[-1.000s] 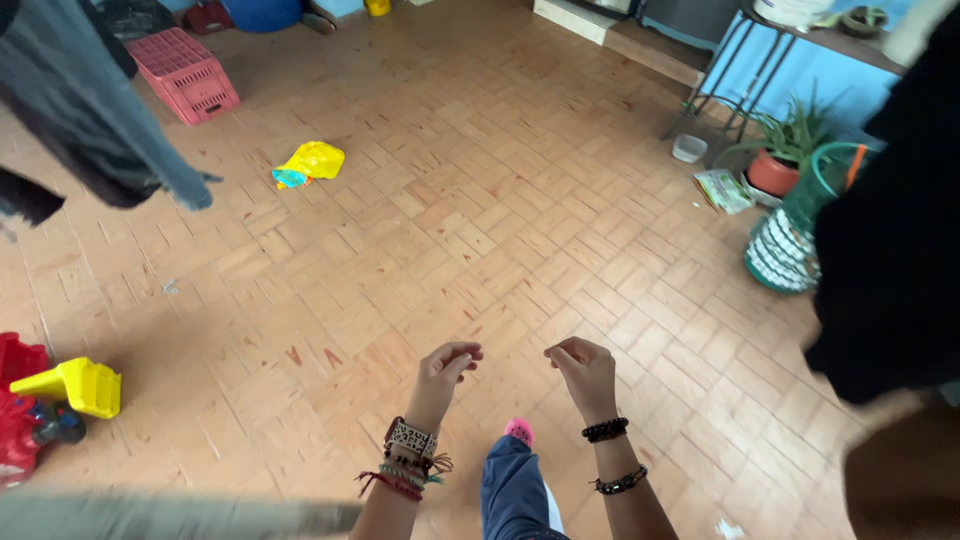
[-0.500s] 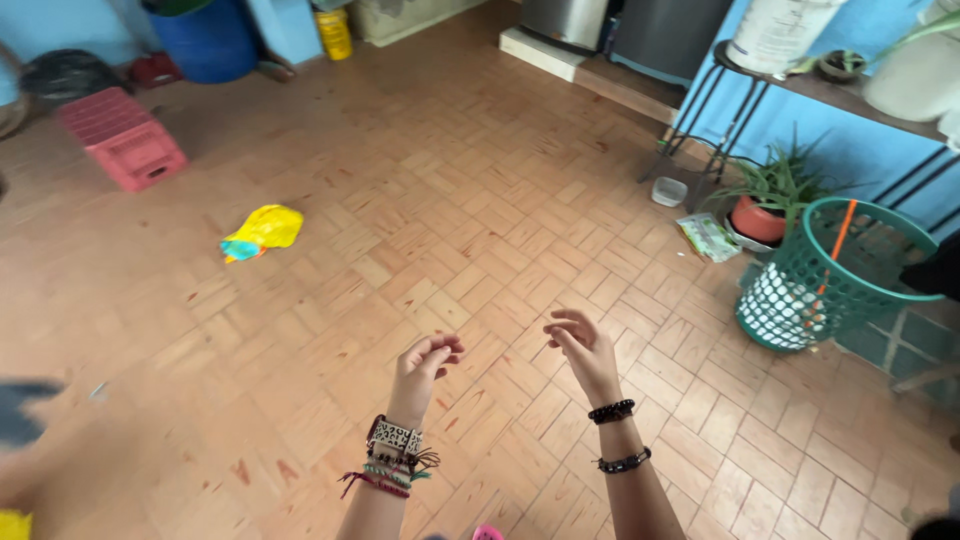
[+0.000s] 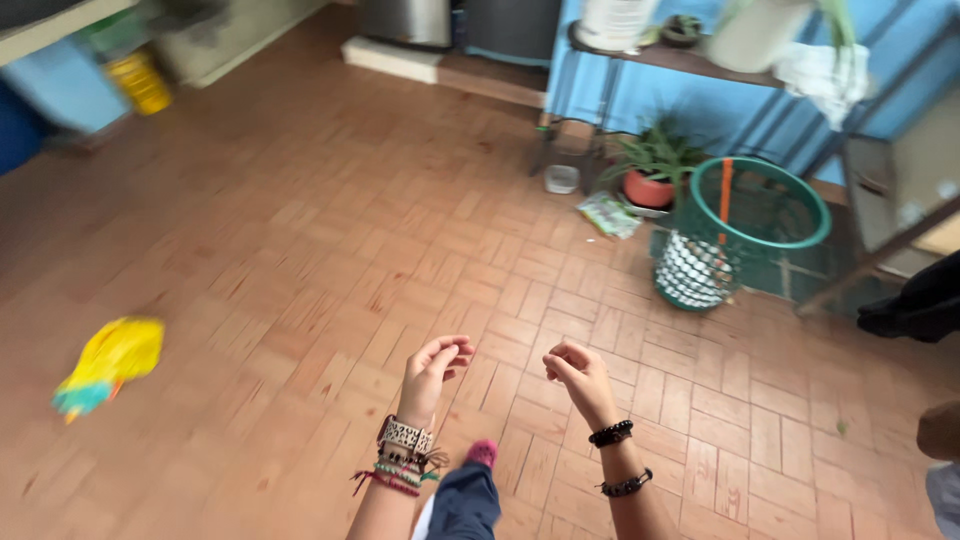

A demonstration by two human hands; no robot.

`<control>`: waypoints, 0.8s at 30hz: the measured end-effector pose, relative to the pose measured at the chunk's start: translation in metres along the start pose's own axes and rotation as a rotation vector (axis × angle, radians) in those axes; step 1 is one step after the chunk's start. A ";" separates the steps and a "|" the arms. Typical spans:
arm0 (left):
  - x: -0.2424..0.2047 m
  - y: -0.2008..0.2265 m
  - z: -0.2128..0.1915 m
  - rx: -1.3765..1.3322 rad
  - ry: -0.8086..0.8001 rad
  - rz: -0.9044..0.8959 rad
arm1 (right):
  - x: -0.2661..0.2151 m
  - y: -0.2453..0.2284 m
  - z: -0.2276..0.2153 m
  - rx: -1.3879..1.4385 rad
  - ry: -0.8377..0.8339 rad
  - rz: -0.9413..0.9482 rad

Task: The person hangs a dress, a skirt, and a plaid uniform dress on a rack by placing each item onto a hanger and then lifting the hanger onto a horizontal bar.

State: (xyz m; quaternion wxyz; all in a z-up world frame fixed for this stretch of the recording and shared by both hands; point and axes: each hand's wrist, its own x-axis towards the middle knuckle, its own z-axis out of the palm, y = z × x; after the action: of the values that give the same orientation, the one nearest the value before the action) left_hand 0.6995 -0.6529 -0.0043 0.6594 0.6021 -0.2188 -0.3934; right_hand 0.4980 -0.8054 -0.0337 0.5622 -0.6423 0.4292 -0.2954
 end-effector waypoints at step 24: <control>0.341 0.023 0.301 0.210 -0.650 -0.151 | 0.238 -0.011 -0.205 0.034 0.572 0.123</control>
State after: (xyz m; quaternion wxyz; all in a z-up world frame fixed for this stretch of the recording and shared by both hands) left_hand 0.6789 -1.1076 0.0087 0.4590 0.5244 -0.4113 -0.5875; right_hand 0.4326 -1.1118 -0.0082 0.4459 -0.4963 0.6035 -0.4367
